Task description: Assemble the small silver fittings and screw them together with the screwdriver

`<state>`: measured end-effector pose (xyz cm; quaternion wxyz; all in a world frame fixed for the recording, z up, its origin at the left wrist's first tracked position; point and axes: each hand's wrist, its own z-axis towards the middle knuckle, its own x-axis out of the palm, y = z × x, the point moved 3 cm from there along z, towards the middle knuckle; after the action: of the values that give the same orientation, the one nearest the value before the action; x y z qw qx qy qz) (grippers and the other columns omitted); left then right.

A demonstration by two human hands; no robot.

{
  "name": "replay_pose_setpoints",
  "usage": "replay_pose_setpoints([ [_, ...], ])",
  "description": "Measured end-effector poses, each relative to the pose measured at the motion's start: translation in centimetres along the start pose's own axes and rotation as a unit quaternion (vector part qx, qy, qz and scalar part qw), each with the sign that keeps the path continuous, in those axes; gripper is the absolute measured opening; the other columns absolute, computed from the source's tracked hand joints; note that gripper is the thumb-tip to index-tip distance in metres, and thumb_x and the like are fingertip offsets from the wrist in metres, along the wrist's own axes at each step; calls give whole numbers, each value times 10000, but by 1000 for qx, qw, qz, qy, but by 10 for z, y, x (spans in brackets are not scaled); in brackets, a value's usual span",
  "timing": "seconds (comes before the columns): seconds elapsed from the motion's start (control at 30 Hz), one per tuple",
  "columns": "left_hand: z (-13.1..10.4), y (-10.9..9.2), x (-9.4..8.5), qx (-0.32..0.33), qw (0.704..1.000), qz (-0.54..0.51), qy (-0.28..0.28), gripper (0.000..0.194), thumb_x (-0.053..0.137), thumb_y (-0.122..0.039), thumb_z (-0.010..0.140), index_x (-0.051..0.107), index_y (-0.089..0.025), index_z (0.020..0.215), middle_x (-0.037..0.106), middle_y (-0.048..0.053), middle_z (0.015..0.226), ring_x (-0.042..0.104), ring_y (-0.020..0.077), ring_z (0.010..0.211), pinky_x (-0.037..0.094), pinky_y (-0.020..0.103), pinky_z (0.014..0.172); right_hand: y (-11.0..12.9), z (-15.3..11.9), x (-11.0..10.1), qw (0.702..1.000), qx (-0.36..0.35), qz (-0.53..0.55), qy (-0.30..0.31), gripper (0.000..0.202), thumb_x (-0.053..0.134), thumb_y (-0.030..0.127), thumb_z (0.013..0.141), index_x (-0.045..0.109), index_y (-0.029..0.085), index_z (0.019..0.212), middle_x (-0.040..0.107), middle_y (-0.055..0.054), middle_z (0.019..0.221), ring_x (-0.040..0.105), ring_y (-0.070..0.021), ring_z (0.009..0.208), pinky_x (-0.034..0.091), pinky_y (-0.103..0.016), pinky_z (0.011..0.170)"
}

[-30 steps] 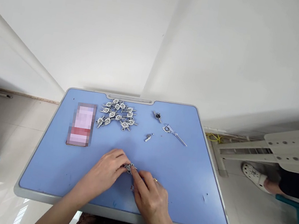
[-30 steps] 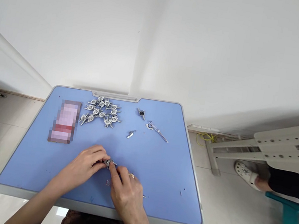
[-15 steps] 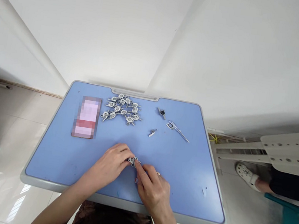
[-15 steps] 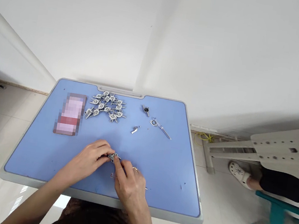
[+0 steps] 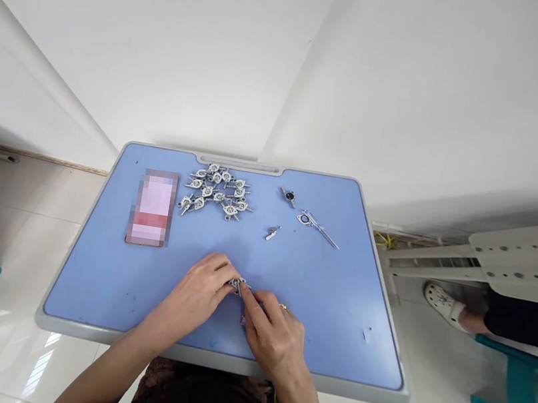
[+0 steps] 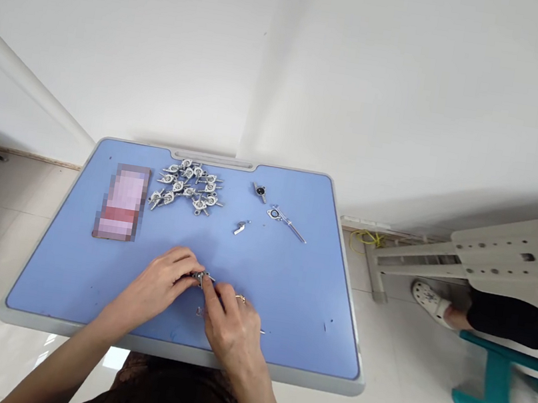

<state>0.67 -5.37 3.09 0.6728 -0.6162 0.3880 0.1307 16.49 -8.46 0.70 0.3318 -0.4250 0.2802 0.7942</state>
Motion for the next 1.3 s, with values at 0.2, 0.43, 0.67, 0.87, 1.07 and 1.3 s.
replay_pose_setpoints([
  [0.2, 0, 2, 1, 5, 1000, 6, 2, 124, 516, -121, 918, 607, -203, 925, 592, 12, 943, 558, 166, 900, 471, 311, 798, 2, -9, -2, 1000, 5, -4, 14, 408, 456, 51, 872, 587, 145, 1247, 635, -39, 817, 539, -103, 579, 413, -254, 527],
  [0.43, -1, 3, 2, 0, 1000, 0, 7, 108, 543, -109, 906, 599, -199, 925, 587, 5, 937, 550, 159, 894, 463, 306, 797, 3, -16, -6, 999, 37, -12, 15, 323, 483, 70, 889, 608, 127, 1182, 638, -34, 797, 539, -102, 572, 410, -260, 544],
  [0.67, -1, 3, 2, 0, 1000, -1, 3, 115, 536, -113, 906, 605, -203, 926, 593, 13, 929, 562, 163, 881, 472, 307, 779, 2, -11, -4, 997, 74, -32, 12, 305, 499, 94, 902, 620, 131, 1179, 643, -30, 791, 550, -92, 576, 404, -248, 541],
  [0.87, -3, 2, 2, -2, 1000, 12, 3, 120, 538, -102, 905, 595, -204, 931, 595, 9, 936, 555, 166, 882, 467, 310, 786, 2, -12, -4, 997, 74, -27, 19, 308, 476, 84, 907, 611, 128, 1180, 652, -35, 808, 556, -96, 586, 409, -254, 545],
  [1.07, -2, 0, 1, -7, 1000, 25, 8, 124, 529, -101, 912, 598, -201, 940, 601, 6, 936, 560, 168, 897, 470, 311, 798, 1, -13, -3, 997, 64, -26, 36, 346, 452, 68, 893, 608, 140, 1194, 642, -35, 811, 536, -100, 572, 397, -257, 530],
  [1.3, -2, 0, 2, -3, 1000, 26, 9, 119, 529, -104, 916, 594, -198, 949, 606, 15, 951, 561, 173, 897, 469, 319, 803, 1, -15, -4, 997, 67, -21, 34, 360, 467, 59, 882, 627, 145, 1193, 628, -39, 808, 522, -101, 575, 393, -243, 527],
])
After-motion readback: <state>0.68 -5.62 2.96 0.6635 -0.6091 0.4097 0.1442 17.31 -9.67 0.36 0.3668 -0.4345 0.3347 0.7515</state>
